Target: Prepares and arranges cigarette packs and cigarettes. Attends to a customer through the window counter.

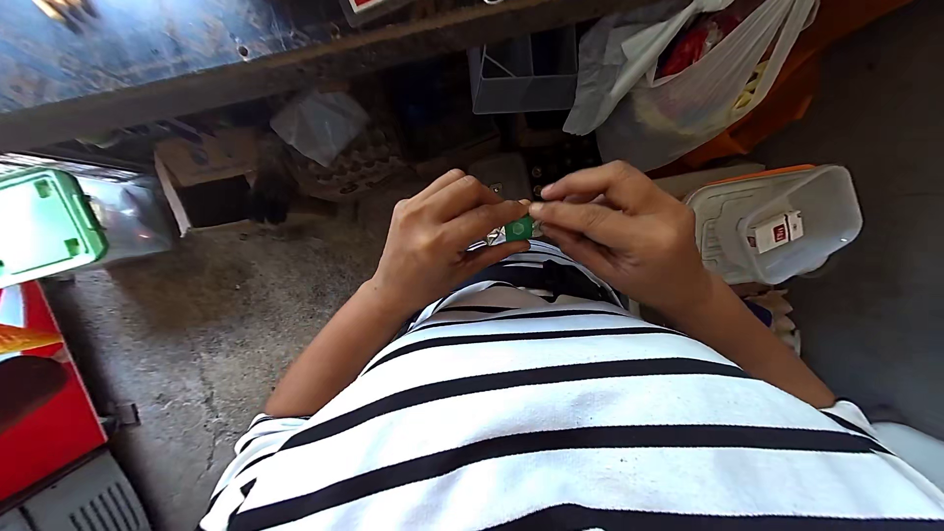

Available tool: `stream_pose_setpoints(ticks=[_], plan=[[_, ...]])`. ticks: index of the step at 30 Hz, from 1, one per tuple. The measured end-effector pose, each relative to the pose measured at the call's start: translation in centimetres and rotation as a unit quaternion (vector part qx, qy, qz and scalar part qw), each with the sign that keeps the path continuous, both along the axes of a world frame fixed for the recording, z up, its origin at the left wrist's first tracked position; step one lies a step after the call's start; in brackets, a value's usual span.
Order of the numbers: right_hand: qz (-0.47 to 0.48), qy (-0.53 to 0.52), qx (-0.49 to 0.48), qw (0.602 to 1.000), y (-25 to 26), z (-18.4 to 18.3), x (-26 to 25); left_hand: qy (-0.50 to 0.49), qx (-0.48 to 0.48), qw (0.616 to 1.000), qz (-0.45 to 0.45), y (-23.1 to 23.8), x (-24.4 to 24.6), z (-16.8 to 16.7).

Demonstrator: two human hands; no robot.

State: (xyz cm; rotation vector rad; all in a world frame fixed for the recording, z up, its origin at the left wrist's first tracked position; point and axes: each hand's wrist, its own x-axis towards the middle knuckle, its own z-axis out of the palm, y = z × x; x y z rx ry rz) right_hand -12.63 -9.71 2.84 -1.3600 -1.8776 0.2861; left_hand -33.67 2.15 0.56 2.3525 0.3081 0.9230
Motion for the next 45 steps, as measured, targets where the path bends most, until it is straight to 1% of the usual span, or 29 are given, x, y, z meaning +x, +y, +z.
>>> stream_pose_setpoints(ticks=[3,5,7,9,11,13,14,16,18,21,23,25,27,29,31,32,33,34,35,37,38,39,40,41,42,43,44,45], plan=[[-0.004,-0.126,0.034,0.991,-0.1,0.3,-0.1,0.003,-0.006,1.000,-0.009,0.0,-0.1,-0.2],[-0.011,-0.162,0.053,0.985,-0.1,0.2,-0.2,-0.001,-0.015,1.000,-0.018,0.1,-0.1,-0.3],[-0.034,-0.136,0.041,0.989,0.1,0.0,-0.7,-0.006,-0.008,0.999,-0.030,0.1,0.0,-0.3],[-0.064,-0.057,-0.012,0.996,0.1,-0.2,-1.2,-0.012,0.010,0.999,-0.039,0.1,0.2,-0.2],[-0.092,0.038,-0.051,0.994,0.2,-0.5,-1.6,-0.016,0.022,0.999,-0.044,0.1,0.3,-0.1],[-0.098,0.128,-0.081,0.984,0.1,-0.6,-1.8,-0.013,0.022,0.999,-0.045,0.2,0.3,-0.1],[-0.091,0.146,-0.083,0.982,0.1,-0.7,-1.7,-0.011,0.020,0.999,-0.046,0.2,0.3,-0.1],[-0.061,0.124,-0.063,0.988,0.0,-0.8,-1.1,-0.006,0.015,0.999,-0.047,0.2,0.3,-0.3],[-0.044,0.065,-0.044,0.996,0.0,-0.7,-0.6,-0.008,0.016,0.999,-0.051,0.2,0.4,-0.4],[-0.064,0.005,-0.025,0.998,0.1,-0.4,-0.4,-0.015,0.027,0.998,-0.047,0.2,0.7,-0.5],[-0.081,0.005,-0.010,0.997,0.2,-0.6,-0.7,-0.027,0.040,0.998,-0.041,0.2,0.8,-0.4],[-0.099,0.055,-0.006,0.994,0.4,-0.8,-1.0,-0.047,0.073,0.996,-0.029,0.2,1.0,-0.4],[-0.123,0.146,-0.020,0.981,0.5,-1.1,-1.2,-0.077,0.111,0.991,-0.010,0.1,1.1,-0.6],[-0.142,0.261,-0.032,0.954,0.7,-1.1,-0.9,-0.115,0.138,0.983,0.022,0.0,1.2,-1.1],[-0.147,0.365,-0.017,0.919,0.7,-0.9,-0.5,-0.143,0.158,0.976,0.051,0.1,1.0,-1.5],[-0.143,0.395,-0.001,0.908,0.6,-1.0,-0.3,-0.151,0.162,0.973,0.061,0.1,1.0,-1.7],[-0.134,0.401,0.013,0.906,0.4,-1.1,0.0,-0.158,0.164,0.971,0.068,0.1,1.0,-1.8],[-0.123,0.381,0.012,0.916,0.1,-1.3,0.3,-0.163,0.164,0.970,0.073,0.1,1.0,-2.0],[-0.113,0.338,-0.008,0.934,-0.4,-1.5,0.7,-0.167,0.164,0.969,0.075,0.2,1.1,-2.0],[-0.093,0.211,-0.125,0.965,-1.2,-1.9,1.7,-0.171,0.159,0.969,0.075,0.3,1.3,-1.9],[-0.080,0.162,-0.205,0.962,-1.4,-2.2,2.1,-0.174,0.157,0.970,0.071,0.3,1.4,-1.7],[-0.076,0.176,-0.277,0.942,-1.5,-2.5,2.3,-0.175,0.156,0.970,0.063,0.4,1.5,-1.6],[-0.083,0.259,-0.330,0.904,-1.3,-2.7,2.3,-0.175,0.155,0.971,0.048,0.3,1.7,-1.4],[-0.083,0.375,-0.361,0.850,-1.0,-2.8,2.2,-0.174,0.153,0.972,0.028,0.3,1.9,-1.2],[-0.070,0.480,-0.372,0.792,-0.5,-2.7,2.1,-0.171,0.153,0.973,0.004,0.2,2.2,-1.1],[-0.049,0.563,-0.362,0.741,0.0,-2.6,1.8,-0.161,0.152,0.975,-0.026,0.0,2.5,-1.0],[-0.028,0.617,-0.341,0.709,0.5,-2.3,1.6,-0.148,0.149,0.976,-0.061,-0.1,2.9,-0.9],[-0.019,0.642,-0.309,0.701,0.9,-2.0,1.5,-0.134,0.140,0.977,-0.093,-0.2,3.3,-0.8]])
